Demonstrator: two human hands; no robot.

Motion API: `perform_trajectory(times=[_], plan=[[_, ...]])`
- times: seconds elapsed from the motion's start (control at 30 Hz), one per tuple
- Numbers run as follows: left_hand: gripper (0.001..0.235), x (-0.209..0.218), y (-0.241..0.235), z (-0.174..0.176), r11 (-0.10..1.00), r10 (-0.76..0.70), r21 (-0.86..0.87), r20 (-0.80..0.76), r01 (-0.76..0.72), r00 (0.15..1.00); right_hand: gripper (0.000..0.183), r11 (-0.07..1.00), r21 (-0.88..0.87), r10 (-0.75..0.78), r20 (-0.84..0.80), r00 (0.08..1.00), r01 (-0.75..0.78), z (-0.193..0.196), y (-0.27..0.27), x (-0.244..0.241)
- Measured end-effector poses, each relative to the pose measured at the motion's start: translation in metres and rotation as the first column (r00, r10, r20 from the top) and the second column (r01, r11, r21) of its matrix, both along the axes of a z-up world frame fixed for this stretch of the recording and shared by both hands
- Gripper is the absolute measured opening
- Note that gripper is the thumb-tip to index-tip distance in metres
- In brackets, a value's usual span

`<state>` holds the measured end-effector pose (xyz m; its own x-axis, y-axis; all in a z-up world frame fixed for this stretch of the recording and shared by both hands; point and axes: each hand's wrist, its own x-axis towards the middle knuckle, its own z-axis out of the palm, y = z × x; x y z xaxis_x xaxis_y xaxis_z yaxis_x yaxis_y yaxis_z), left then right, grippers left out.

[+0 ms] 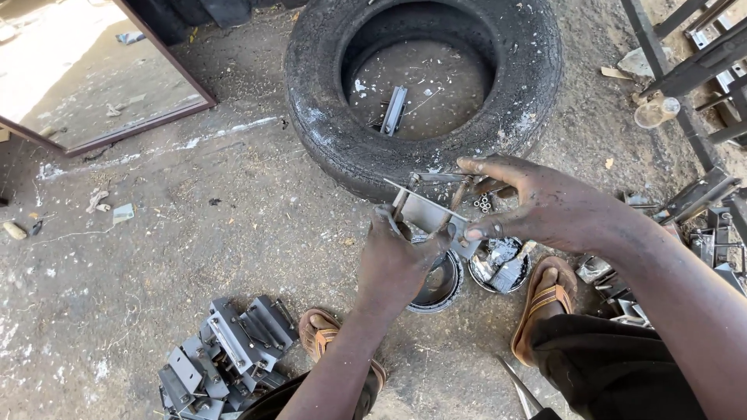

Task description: The person assembles metal brackets by inserting bolts through holes and tightening nuts by hand. They handle multiple brackets one at a time, pick up nuts from the floor, and place finished assemblies into a pile.

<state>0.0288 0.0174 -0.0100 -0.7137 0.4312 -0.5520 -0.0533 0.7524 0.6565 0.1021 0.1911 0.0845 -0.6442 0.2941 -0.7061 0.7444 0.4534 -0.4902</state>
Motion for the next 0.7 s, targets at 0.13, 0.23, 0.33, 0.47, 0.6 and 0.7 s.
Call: perform_trajectory(times=[0.13, 0.23, 0.33, 0.47, 0.6, 0.7], plan=[[0.090, -0.002, 0.000, 0.003, 0.995, -0.058, -0.081, -0.074, 0.052, 0.996, 0.108, 0.999, 0.042, -0.020, 0.068, 0.997, 0.017, 0.003, -0.008, -0.001], [0.123, -0.006, -0.001, 0.009, 0.994, -0.071, -0.090, -0.086, 0.064, 0.994, 0.107, 0.990, 0.133, 0.056, -0.035, 0.998, -0.051, -0.003, -0.010, -0.003], [0.142, -0.011, -0.002, 0.006, 0.992, -0.057, -0.111, -0.026, 0.054, 0.998, 0.105, 0.983, 0.183, 0.024, -0.008, 1.000, -0.022, -0.001, -0.017, -0.004], [0.103, -0.013, -0.007, 0.006, 0.997, -0.025, 0.070, -0.073, 0.030, 0.997, 0.103, 0.961, 0.269, 0.148, -0.291, 0.945, -0.068, -0.018, -0.019, 0.000], [0.113, -0.024, -0.012, 0.020, 0.994, -0.106, 0.021, -0.074, 0.108, 0.992, 0.089, 0.912, 0.391, 0.343, -0.556, 0.757, -0.126, -0.048, -0.013, 0.009], [0.069, -0.024, -0.015, 0.042, 0.994, -0.105, -0.041, -0.130, 0.101, 0.986, 0.058, 0.943, 0.332, 0.076, -0.259, 0.963, 0.015, -0.018, -0.028, -0.002]])
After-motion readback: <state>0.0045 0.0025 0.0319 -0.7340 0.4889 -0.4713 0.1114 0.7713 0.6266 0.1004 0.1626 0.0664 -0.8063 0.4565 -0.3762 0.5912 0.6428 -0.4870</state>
